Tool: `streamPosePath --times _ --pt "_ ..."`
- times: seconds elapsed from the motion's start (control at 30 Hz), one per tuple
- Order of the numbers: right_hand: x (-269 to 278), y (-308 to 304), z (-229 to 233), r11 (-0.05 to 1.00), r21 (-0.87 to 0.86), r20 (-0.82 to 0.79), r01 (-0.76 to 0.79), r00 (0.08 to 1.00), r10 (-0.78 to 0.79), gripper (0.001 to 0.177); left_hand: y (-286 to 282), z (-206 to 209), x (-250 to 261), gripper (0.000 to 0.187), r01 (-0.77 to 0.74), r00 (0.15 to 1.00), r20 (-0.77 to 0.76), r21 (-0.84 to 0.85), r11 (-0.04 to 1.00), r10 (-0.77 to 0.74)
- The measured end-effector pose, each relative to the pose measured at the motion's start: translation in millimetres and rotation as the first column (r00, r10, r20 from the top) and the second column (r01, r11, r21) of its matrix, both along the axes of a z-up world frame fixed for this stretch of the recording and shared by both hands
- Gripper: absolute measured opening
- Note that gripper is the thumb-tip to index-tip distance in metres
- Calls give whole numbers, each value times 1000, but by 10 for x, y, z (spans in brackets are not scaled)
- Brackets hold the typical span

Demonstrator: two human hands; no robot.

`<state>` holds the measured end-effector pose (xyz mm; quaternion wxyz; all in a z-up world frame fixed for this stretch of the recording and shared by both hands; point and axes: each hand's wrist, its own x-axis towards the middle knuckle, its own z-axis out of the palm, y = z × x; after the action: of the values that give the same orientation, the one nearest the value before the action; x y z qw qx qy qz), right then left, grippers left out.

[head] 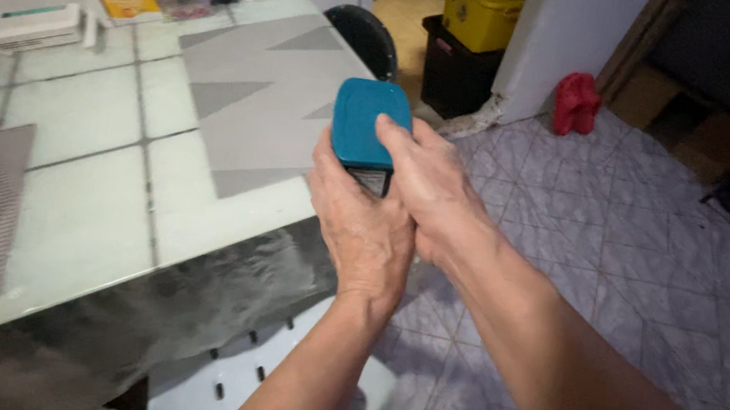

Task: The person clears a dining table by moving a black chair, a white chair, and a red stool under the table. They then pick up a small blue container from the table and place it on the counter. The table is not wiped in this clip.

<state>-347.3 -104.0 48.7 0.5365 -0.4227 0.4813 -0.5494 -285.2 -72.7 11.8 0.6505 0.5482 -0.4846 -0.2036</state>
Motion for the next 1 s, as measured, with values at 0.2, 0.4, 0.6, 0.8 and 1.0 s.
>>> streamPosePath --times 0.2,0.4,0.6,0.8,1.0 --pt "-466 -269 1 999 16 -30 27 999 -27 40 -331 -34 -459 83 25 1000 9 41 999 -26" --pt "-637 -691 -89 1000 17 3 10 1000 -10 40 -729 -127 -641 82 2 1000 20 -34 999 -1" --pt "-540 -1224 -61 999 -35 0 -13 1000 13 37 -1194 -35 -536 81 4 1000 -21 -37 999 -5" --pt "-356 -1669 -56 997 -12 31 -81 996 81 39 -1607 -22 -363 81 -84 996 24 -65 994 86" --pt "-314 -2087 -55 987 60 6 -150 989 150 41 -2003 -51 -366 84 -175 984 17 -3 985 175"
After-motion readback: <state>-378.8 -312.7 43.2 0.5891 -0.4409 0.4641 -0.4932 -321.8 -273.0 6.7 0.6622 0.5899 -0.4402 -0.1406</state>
